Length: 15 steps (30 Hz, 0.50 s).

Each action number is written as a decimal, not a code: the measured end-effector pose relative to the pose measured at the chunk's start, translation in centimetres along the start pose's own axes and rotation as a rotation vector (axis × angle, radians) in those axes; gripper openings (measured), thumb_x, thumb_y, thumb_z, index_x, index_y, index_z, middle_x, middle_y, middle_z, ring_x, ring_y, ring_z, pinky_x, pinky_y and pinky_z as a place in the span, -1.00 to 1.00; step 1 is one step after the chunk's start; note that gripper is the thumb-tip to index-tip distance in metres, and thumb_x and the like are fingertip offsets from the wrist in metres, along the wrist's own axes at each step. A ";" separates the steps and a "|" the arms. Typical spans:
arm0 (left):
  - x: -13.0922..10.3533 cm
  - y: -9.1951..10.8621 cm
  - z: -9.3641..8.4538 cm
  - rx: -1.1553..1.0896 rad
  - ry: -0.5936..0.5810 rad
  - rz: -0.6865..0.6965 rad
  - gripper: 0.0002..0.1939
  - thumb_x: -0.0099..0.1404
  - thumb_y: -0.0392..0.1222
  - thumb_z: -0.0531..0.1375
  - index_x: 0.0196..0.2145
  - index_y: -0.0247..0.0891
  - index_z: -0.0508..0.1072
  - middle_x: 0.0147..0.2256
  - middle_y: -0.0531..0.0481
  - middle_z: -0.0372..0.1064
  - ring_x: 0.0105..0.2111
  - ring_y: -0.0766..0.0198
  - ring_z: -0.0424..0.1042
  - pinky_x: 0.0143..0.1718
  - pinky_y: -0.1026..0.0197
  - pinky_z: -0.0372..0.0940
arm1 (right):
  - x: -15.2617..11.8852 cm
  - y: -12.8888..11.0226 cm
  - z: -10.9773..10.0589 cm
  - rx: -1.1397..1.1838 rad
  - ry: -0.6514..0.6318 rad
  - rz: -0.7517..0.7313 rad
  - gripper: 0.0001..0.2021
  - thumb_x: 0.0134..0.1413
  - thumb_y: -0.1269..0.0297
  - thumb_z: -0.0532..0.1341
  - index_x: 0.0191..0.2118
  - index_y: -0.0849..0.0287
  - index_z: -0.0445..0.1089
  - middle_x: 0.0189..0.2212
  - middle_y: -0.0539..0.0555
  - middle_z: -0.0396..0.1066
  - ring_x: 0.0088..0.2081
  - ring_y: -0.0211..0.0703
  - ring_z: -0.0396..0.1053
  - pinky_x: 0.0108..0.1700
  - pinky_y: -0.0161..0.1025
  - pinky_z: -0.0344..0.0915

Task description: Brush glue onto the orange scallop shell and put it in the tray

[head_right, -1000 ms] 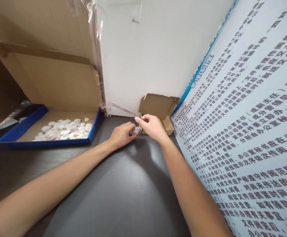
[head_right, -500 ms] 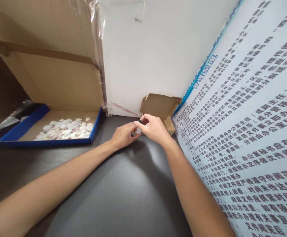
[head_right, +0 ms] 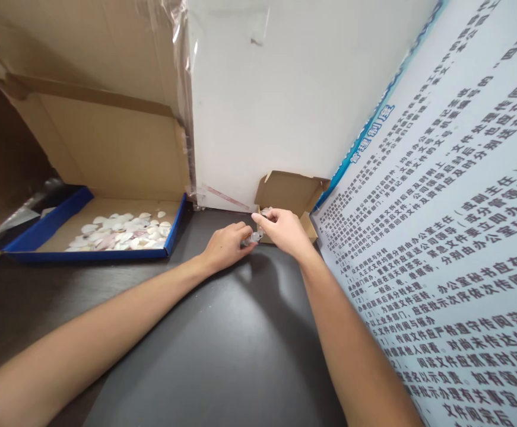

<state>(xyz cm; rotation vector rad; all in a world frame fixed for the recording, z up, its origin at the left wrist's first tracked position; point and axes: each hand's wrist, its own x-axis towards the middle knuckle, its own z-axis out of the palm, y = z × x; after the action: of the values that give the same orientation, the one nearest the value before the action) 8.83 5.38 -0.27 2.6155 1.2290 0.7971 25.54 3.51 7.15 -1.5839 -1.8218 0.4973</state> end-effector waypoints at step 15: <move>0.0 -0.5 0.4 -0.095 0.148 0.004 -0.85 0.30 -0.07 0.13 -0.35 -0.17 0.32 -0.35 0.08 0.34 -0.34 0.27 0.35 -0.40 0.26 0.13 | 0.9 1.0 0.5 0.649 -0.073 0.345 -0.59 0.04 -0.06 0.30 -0.49 0.25 0.42 -0.52 0.08 0.45 -0.52 -0.32 0.38 -0.56 -0.42 0.18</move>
<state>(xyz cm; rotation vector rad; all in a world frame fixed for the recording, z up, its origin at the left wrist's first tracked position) 8.74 5.74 -0.74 2.5227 1.1899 1.0396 25.90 4.65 6.36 -1.4143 -1.2382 1.1799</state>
